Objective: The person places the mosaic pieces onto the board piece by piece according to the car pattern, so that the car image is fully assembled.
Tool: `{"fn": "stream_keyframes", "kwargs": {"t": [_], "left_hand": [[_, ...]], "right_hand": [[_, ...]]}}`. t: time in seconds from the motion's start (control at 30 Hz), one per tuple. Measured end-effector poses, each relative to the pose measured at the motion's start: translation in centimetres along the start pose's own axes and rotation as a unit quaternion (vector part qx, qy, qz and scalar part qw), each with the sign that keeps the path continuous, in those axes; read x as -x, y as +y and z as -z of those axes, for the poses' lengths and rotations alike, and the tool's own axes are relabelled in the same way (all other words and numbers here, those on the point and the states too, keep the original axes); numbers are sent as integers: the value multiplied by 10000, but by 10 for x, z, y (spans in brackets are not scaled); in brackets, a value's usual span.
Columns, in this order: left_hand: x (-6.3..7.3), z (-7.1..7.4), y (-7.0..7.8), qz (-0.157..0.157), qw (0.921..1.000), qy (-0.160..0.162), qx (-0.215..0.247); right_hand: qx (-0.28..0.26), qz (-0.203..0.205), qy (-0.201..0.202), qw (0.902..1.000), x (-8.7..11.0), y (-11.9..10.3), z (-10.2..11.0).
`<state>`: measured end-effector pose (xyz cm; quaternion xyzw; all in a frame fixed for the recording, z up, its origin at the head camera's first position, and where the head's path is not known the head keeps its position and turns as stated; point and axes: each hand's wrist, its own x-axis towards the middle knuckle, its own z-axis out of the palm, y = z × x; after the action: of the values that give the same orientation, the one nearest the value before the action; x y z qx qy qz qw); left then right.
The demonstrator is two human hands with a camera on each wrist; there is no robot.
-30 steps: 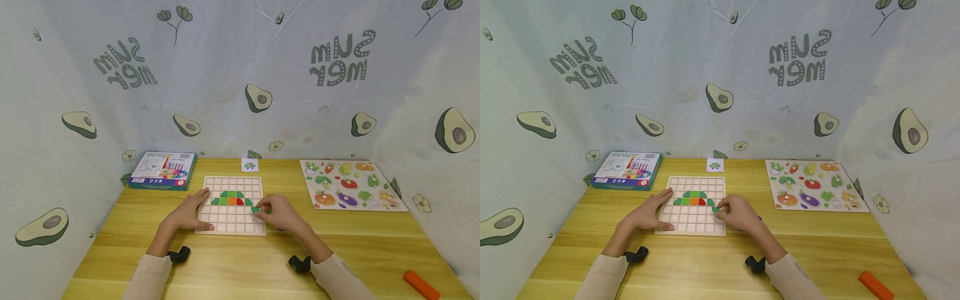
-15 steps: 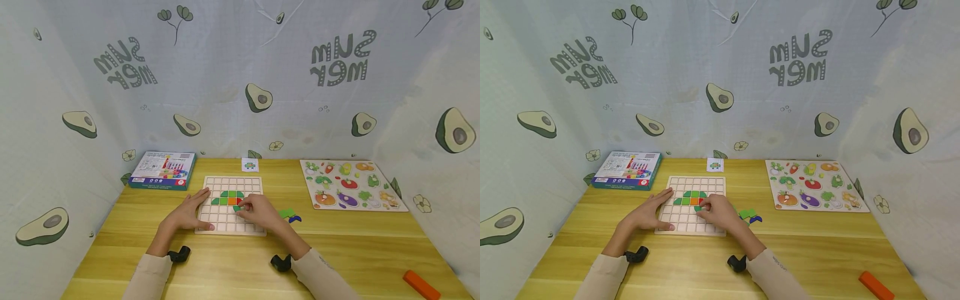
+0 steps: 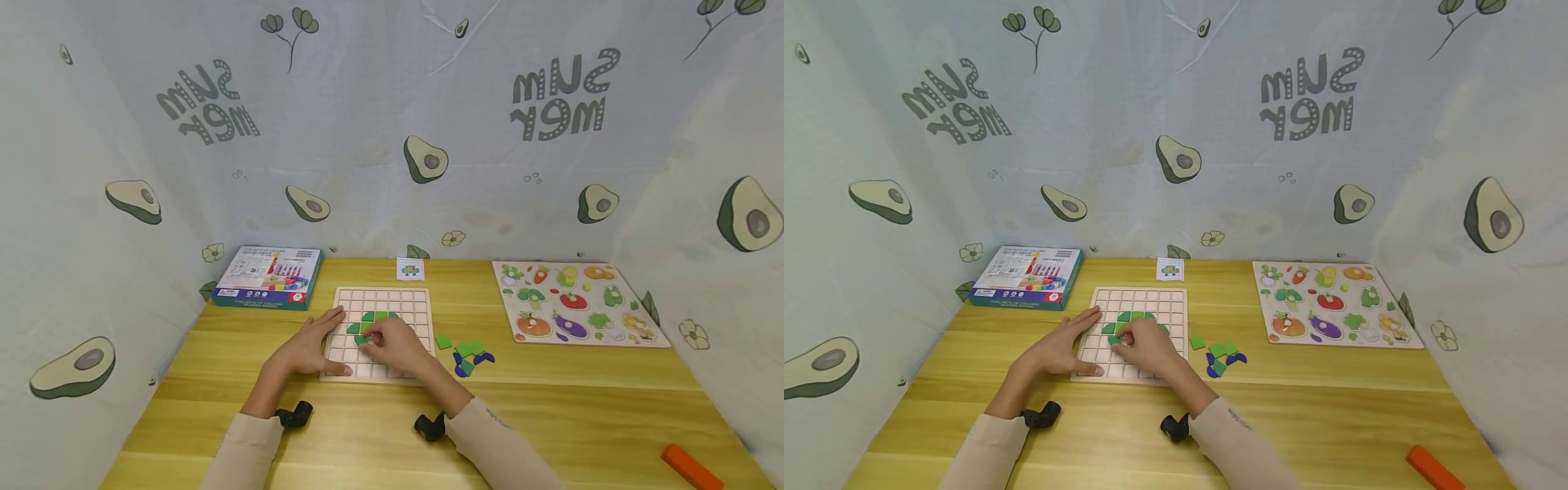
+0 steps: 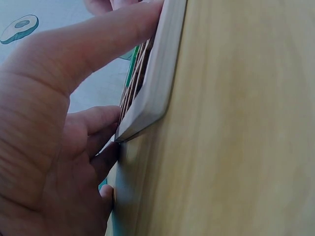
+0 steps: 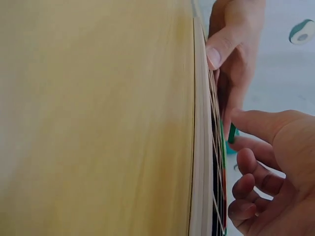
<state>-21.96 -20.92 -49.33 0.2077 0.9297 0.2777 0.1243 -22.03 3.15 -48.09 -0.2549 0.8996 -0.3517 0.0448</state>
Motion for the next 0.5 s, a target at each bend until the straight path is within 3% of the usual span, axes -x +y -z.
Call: {"fn": "stream_keyframes", "kwargs": {"t": [0.5], "left_hand": [[-1, 1, 0, -13, 10000, -45, -2]], "right_hand": [[-36, -260, 16, 9997, -13, -6, -11]]}}
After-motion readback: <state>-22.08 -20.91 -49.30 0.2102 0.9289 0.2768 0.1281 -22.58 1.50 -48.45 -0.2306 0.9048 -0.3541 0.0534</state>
